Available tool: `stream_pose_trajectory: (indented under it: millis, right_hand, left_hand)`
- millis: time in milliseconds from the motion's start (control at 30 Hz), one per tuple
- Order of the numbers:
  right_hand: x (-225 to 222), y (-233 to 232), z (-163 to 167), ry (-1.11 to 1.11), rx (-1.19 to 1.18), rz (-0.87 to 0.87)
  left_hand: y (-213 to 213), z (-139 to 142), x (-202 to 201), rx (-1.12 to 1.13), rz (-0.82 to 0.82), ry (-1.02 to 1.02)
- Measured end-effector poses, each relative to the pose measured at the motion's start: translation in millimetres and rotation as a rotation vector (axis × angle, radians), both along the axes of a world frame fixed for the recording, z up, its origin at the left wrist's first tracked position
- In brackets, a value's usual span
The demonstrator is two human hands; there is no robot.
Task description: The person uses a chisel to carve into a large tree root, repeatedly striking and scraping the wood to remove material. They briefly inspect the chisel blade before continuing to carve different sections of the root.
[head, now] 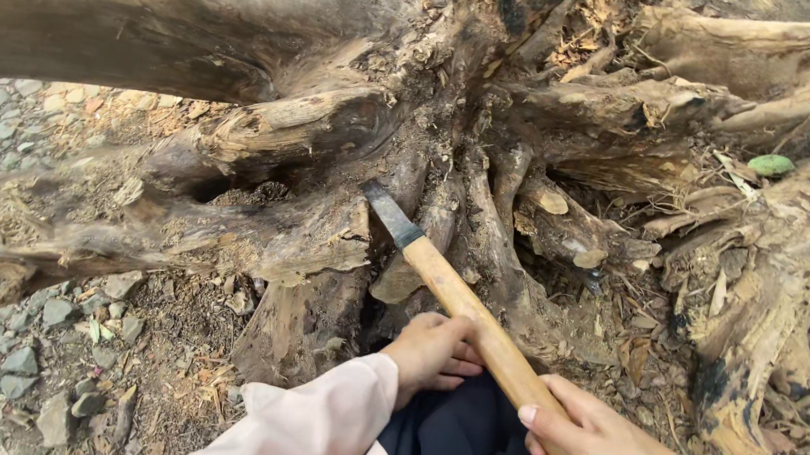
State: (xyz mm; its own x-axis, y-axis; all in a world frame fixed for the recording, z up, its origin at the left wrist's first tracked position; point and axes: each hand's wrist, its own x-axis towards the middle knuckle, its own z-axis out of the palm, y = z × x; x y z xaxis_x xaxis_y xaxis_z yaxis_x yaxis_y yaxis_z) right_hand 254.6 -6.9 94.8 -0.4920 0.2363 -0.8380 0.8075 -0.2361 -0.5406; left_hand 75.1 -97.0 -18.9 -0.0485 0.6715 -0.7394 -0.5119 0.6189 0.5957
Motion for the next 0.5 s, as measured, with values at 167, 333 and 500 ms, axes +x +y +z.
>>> stream_pose_trajectory:
  millis: [167,333,500]
  right_hand:
    - [-24,4,-12,-0.071,0.077,0.07]
    - [-30,6,-17,0.217,1.007,0.549]
    - [-57,3,-15,0.105,-0.161,-0.04]
  left_hand:
    - [11,-9,6,0.004,0.097,0.0]
    - [18,-11,-8,0.025,0.152,0.039]
    - [20,7,-9,0.011,0.32,-0.034]
